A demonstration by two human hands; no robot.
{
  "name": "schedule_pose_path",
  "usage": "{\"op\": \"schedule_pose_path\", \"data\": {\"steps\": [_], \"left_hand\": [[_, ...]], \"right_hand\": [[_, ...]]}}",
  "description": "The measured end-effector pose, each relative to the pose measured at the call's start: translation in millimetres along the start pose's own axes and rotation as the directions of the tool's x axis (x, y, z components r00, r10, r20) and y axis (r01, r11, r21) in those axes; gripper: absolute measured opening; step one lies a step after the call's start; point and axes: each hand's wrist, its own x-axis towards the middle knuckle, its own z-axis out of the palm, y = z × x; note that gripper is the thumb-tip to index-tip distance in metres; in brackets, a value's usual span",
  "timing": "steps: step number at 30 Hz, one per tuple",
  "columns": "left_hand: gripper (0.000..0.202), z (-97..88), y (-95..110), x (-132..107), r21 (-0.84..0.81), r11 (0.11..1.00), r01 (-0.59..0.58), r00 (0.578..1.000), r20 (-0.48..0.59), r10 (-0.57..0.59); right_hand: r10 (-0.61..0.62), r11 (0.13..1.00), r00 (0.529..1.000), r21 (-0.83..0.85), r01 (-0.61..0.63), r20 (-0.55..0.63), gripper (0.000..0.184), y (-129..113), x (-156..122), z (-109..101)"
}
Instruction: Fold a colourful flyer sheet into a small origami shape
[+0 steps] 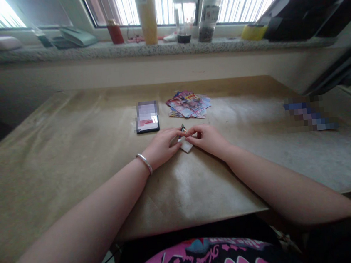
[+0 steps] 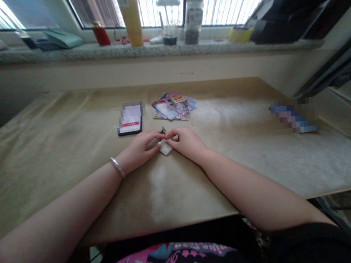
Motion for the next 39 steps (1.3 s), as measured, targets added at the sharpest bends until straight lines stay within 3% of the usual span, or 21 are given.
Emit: {"op": "schedule_pose_path", "data": {"steps": [3,6,13,20,33,35,39], "left_hand": [[0.028,0.7,-1.0,-0.3,0.060,0.998,0.013,1.000,0.005,-0.013],[0.023,1.9,-2.1,-1.0,0.049,0.999,-0.005,1.000,-0.008,0.005],[0.010,1.5,-0.9,-2.8,0.141,0.985,-0.104,0.993,-0.038,0.110],[0.011,-2.9,6.8,-3.6,0.252,0.965,-0.076,0.997,0.028,0.071],[0.014,-3.9,7.6,-5.0,0.289,0.953,-0.089,0.995,0.064,0.073],[0.015,-4.5,7.0,-5.4,0.281,0.956,-0.090,0.995,0.060,0.076],[0.016,-6.7,4.7,-6.2,0.238,0.967,-0.097,0.994,0.062,0.084]], "right_hand": [[-0.111,0.987,0.994,-0.119,0.108,-0.023,0.012,0.5,0.4,-0.9],[-0.145,0.975,0.989,-0.173,0.140,-0.018,0.019,1.2,-0.2,-0.8],[-0.127,0.957,0.991,-0.257,0.131,0.034,0.032,-1.3,-3.8,-3.4],[-0.108,0.946,0.992,-0.302,0.122,0.063,0.038,-6.1,-4.5,-7.5],[-0.137,0.935,0.981,-0.308,0.173,0.134,0.048,-6.1,-6.5,-11.4],[-0.164,0.949,0.977,-0.247,0.195,0.137,0.043,-2.0,-5.4,-12.2],[-0.163,0.979,0.983,-0.110,0.173,0.090,0.014,6.1,-1.0,-13.3]]}}
